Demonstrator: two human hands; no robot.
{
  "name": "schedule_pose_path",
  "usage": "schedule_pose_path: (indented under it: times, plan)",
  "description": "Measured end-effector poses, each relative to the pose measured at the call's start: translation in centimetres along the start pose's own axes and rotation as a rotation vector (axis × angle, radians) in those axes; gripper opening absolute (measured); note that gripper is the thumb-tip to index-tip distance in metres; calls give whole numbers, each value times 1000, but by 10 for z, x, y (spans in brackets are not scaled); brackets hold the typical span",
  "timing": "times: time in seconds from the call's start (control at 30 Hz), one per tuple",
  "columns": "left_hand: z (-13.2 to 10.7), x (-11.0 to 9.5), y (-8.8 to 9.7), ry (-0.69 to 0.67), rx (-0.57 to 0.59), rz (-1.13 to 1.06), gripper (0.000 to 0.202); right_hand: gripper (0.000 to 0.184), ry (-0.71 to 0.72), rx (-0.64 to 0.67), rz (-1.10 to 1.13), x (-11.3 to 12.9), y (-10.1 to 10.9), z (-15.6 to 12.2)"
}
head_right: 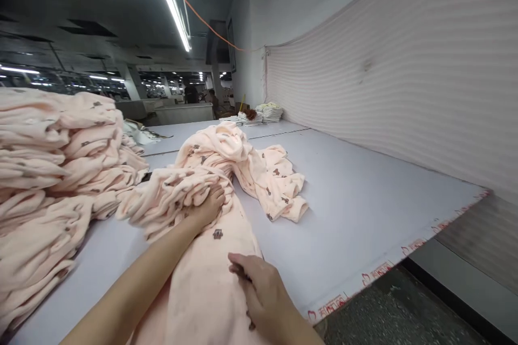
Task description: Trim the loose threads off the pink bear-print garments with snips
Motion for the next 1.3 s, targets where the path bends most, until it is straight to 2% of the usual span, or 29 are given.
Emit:
schedule_pose_path:
  times: [0.07,0.13,0.23,0.27,0.33,0.4,0.47,0.53,0.6,0.7,0.77,0.87,0.93,1.0,1.2,1.3]
  plan:
    - [-6,-6,0,-59,-26,-49,38,32,52,54,41,27,-12,-13]
    - [-31,-5,9,-63,-89,-111,39,26,91,136,66,41,-28,-27]
    - [-102,4,35,42,-235,-201,31,30,112,311,27,43,-62,-48]
    - [-132,8,43,95,-286,-234,28,31,100,321,2,40,-69,-53]
    - [-190,12,52,211,-353,-306,23,26,29,252,-37,32,-72,-56]
    - [-240,17,45,363,-372,-444,17,16,-83,143,-13,24,-66,-55]
    - [-264,2,21,348,-235,-449,15,12,-223,70,75,16,-60,-54]
    - [-268,-18,-2,270,-130,-379,24,15,-305,36,173,14,-57,-55]
    - [-262,-34,-17,226,-106,-361,31,17,-299,-1,205,19,-52,-57]
    - [-248,-49,-28,209,-114,-426,8,13,-203,-60,10,35,-34,-62]
    - [-246,-54,-26,180,-166,-413,7,16,-134,-49,-212,51,-24,-66]
    - [-250,-56,-20,125,-231,-334,5,21,-81,72,-400,70,-20,-68]
    - [-253,-55,-22,101,-219,-287,7,23,-50,126,-469,81,-18,-68]
    - [-253,-54,-23,79,-197,-236,8,27,-1,121,-548,89,-15,-67]
    - [-249,-57,-20,-21,-155,-119,14,24,25,203,-556,90,-24,-61]
    - [-249,-57,-20,-36,-150,-106,15,23,39,158,-619,91,-23,-58]
Point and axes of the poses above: each hand's wrist, its own z-axis towards the middle knuckle, its own y-axis out of the back of the hand, x = y × z, the point moved 9 cm from there along z, towards the middle knuckle, and after that the axes turned 1 degree about -x, right-handed, at the moved point
